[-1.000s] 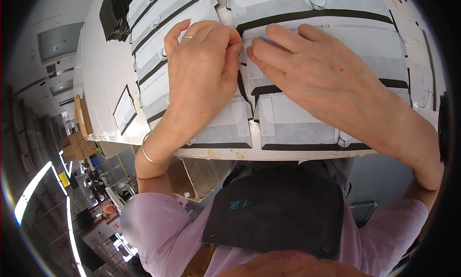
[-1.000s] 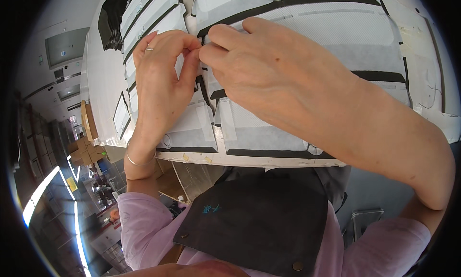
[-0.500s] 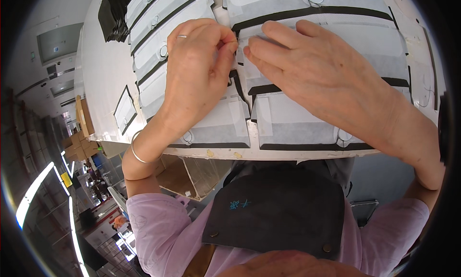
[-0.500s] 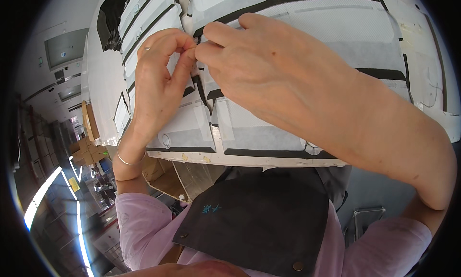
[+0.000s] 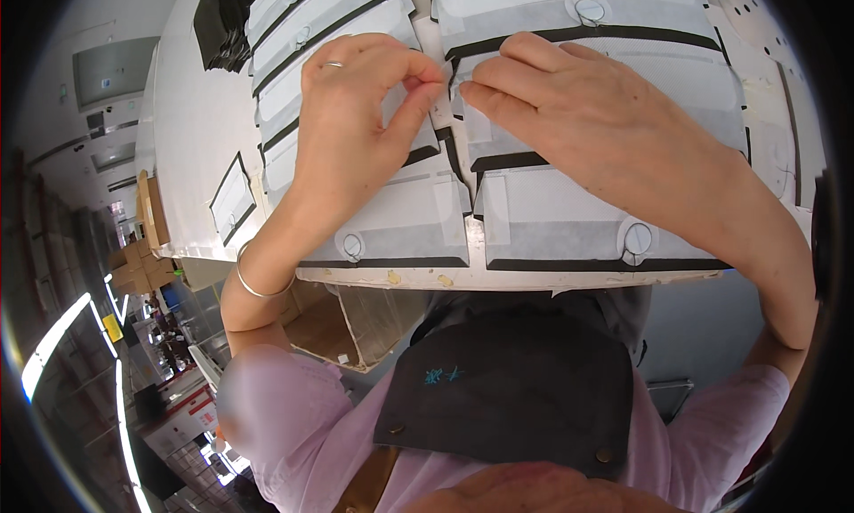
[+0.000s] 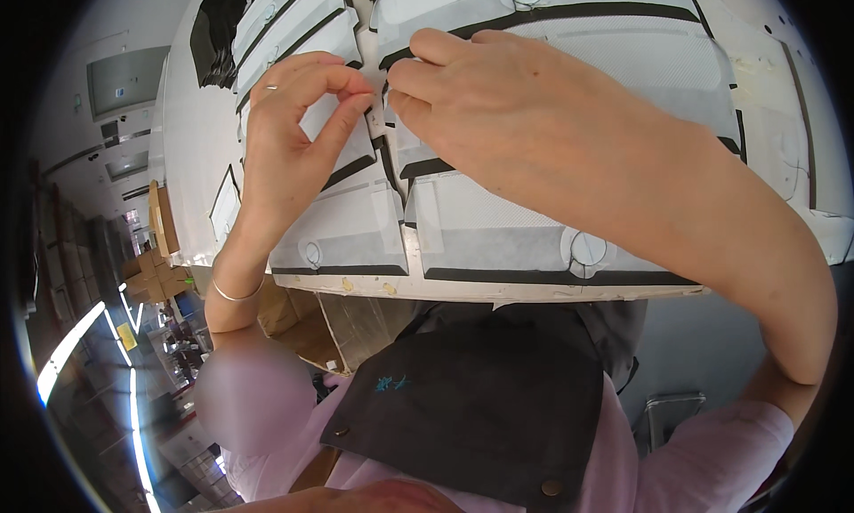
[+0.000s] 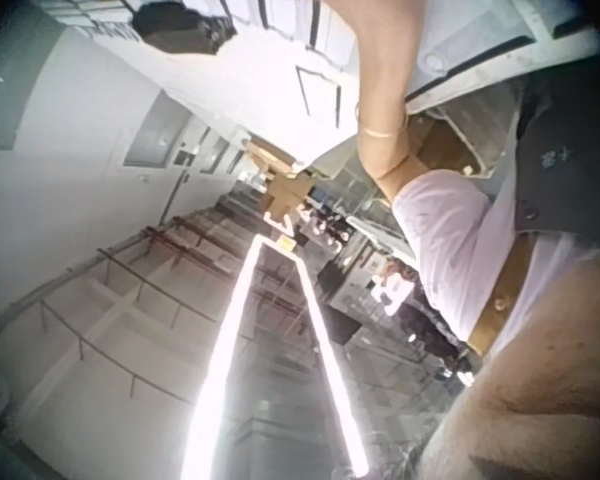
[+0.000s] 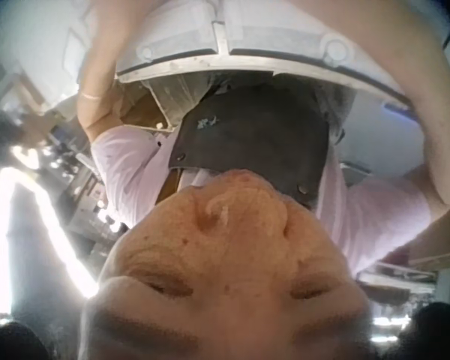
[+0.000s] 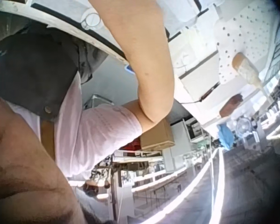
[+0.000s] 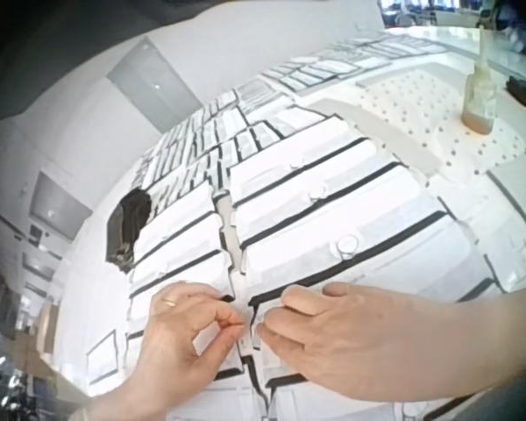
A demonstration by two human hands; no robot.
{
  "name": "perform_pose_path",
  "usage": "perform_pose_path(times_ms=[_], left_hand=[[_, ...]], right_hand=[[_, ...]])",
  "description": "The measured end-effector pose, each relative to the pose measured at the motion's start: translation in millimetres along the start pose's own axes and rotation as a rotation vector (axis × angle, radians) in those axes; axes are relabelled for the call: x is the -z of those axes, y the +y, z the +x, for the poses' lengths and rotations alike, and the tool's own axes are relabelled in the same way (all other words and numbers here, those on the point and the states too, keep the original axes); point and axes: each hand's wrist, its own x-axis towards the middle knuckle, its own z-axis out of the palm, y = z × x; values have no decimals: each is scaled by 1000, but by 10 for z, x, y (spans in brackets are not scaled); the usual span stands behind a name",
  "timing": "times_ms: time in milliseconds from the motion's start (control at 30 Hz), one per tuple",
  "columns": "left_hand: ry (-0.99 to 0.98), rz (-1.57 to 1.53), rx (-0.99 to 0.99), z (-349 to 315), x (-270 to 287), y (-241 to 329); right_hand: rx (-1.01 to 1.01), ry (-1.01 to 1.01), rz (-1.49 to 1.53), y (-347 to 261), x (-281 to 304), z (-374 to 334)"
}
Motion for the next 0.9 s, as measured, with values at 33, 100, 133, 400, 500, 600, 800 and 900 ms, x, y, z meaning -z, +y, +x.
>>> perform_pose_path(times_ms=[33, 100, 133, 400, 500, 600, 800, 900], left_hand=[[7, 2, -12, 13, -12, 4], [26, 8, -32, 23, -36, 8], [26, 48, -63, 42, -29, 17], [-122, 66, -300, 258, 9, -194], [-153, -6, -368, 325, 5, -295], [-293, -72, -445, 455, 54, -453], [-295, -145, -459, 482, -72, -489], [-306, -107, -471, 467, -108, -511]], right_hand=[[-7, -7, -9, -8, -2, 10], [-8, -2, -52, -27, -21, 19], [-8, 1, -74, -34, -25, 24], [-41, 41, 44, -62, 0, 21], [-48, 37, 59, -66, 4, 29], [-53, 26, 42, -74, 11, 38], [-78, 8, -15, -103, 13, 33], [-90, 9, -20, -104, -4, 20]])
